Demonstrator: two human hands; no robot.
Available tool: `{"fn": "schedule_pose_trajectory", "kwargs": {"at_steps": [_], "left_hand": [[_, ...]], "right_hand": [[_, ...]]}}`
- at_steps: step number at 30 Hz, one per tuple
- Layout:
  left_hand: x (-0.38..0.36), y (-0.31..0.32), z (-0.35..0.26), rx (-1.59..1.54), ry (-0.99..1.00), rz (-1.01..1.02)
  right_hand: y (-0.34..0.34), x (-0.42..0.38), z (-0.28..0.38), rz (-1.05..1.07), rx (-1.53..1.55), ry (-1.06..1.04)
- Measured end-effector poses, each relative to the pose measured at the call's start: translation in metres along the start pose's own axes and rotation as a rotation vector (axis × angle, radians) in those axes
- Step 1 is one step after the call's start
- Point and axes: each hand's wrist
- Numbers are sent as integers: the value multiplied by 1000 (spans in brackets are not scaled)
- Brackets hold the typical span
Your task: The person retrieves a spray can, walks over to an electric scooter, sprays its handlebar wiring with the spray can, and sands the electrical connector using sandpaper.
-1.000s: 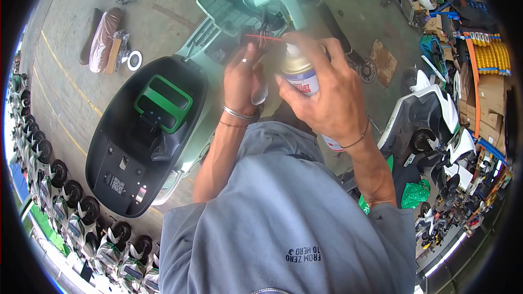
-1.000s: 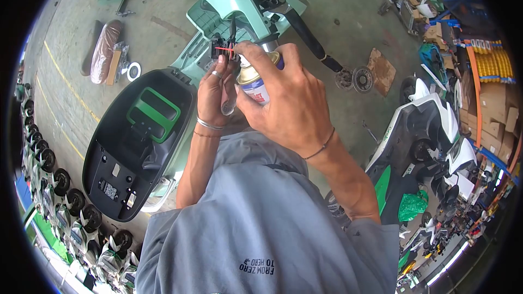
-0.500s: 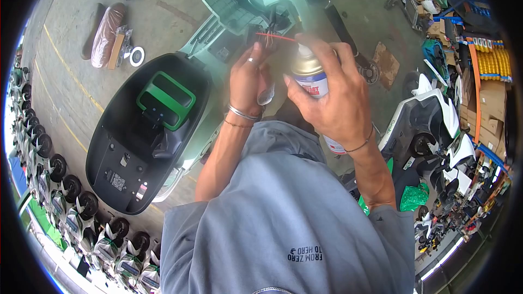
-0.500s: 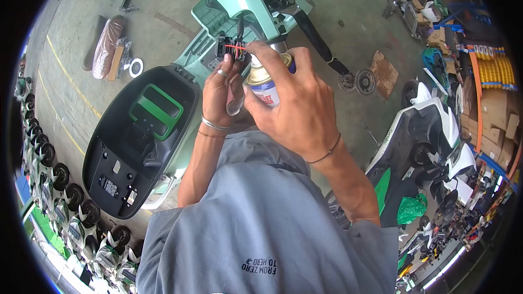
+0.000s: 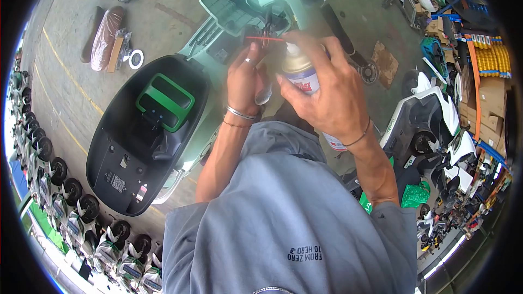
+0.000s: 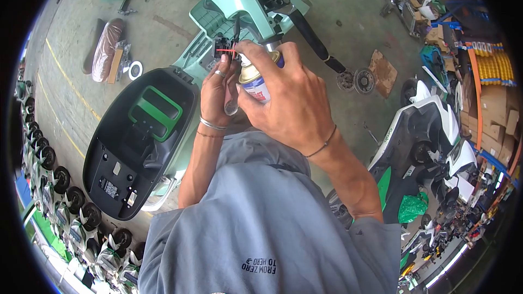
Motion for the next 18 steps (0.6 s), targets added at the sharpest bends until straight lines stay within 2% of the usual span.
{"fn": "schedule_pose_trajectory", "kwargs": {"at_steps": [8, 13, 18], "left_hand": [[-1, 1, 1, 9, 8, -20], [-2, -1, 0, 182, 55, -71], [-3, 2, 1, 190, 60, -103]], "right_hand": [[0, -3, 1, -2, -30, 0], [1, -7, 1, -62, -14, 3], [7, -7, -3, -141, 42, -48]]}}
Point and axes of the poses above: each hand's wrist, its own x-axis towards the middle knuckle, its own y-axis out of the palm, z = x × y, and after that the axes turned 14 degrees about -x, right-handed
